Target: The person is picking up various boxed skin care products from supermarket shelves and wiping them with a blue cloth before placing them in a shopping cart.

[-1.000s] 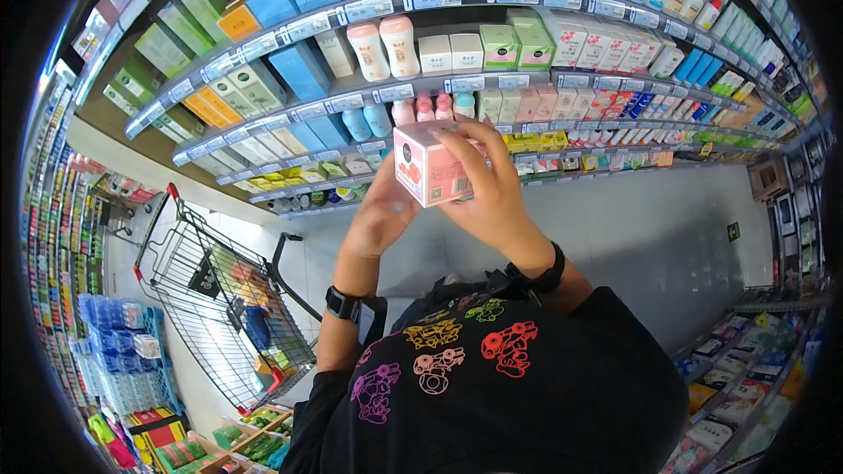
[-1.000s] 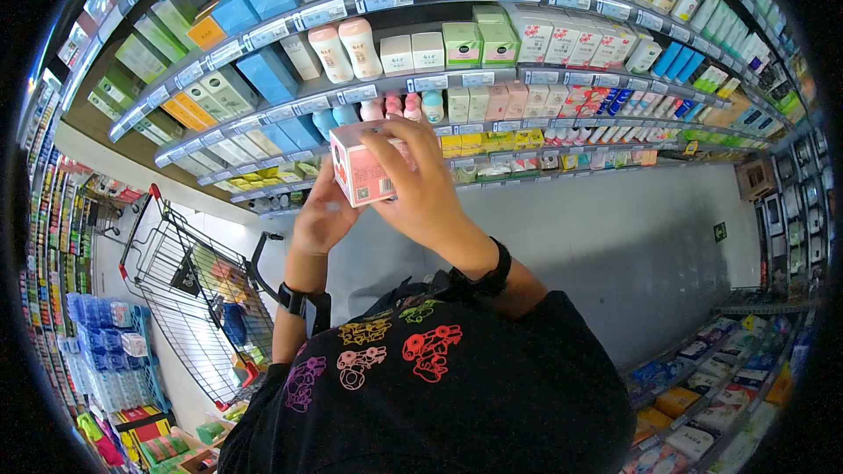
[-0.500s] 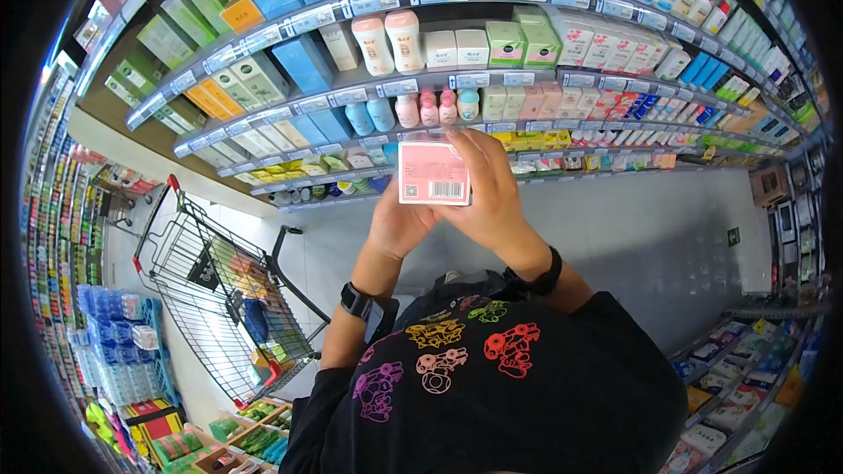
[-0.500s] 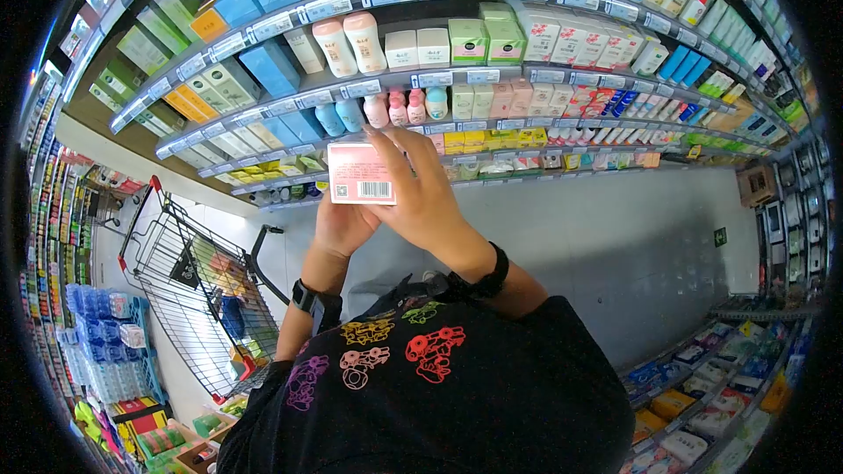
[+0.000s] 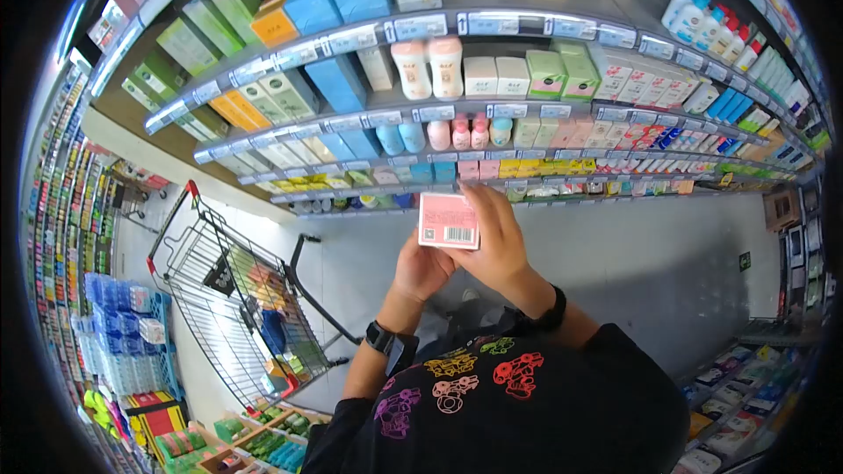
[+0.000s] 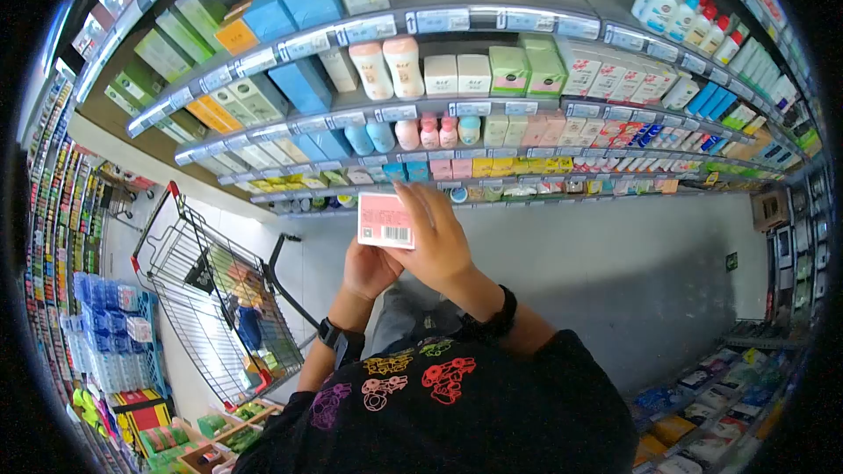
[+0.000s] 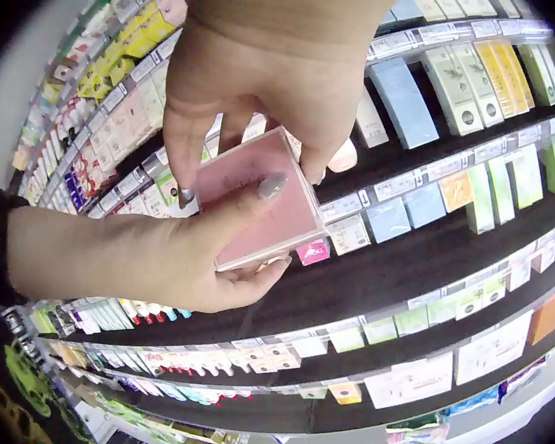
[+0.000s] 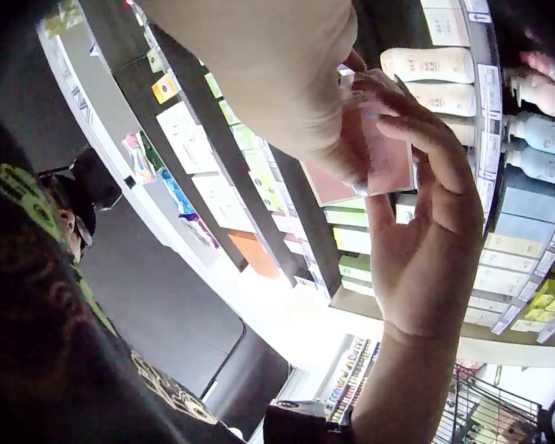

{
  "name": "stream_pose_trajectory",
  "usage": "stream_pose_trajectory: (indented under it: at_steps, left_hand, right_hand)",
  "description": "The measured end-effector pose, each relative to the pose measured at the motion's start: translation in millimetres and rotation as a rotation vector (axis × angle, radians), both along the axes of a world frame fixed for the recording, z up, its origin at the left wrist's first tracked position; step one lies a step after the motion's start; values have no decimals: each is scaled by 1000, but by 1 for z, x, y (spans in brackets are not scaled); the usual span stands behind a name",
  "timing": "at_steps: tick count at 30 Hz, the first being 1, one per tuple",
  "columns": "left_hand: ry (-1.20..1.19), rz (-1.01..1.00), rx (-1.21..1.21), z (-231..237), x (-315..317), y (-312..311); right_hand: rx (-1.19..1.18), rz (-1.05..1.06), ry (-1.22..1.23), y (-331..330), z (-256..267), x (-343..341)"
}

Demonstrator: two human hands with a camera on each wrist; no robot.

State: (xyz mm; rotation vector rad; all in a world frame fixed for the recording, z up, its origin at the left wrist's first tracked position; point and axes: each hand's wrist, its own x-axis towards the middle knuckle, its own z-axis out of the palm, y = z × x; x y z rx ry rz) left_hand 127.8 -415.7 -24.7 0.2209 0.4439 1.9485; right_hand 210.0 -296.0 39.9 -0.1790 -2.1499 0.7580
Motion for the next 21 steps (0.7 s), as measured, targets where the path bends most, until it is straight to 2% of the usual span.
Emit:
stream_pose_trajectory:
  at_steps: [2,5,9,15,18,21]
  left_hand:
    - [-2,22,-8,-2,-8,-6]
    - [-162,-40,153,2,-19,-11]
    - [-194,-45,163,3,-36,-17]
    - [-87,-83,183,25,-81,-29]
    - [13,-64,137,30,-108,-44]
    - [149,0,-12,31,-130,-57]
  right_hand:
    - [30,-2,30,-6,3,-12]
    - [34,28,52,-11,2,-27]
    - [40,12,43,-18,4,-45]
    - [74,21,73,-35,31,-81]
    - [84,21,87,-50,39,-99]
    - [108,27,39,-63,43,-112]
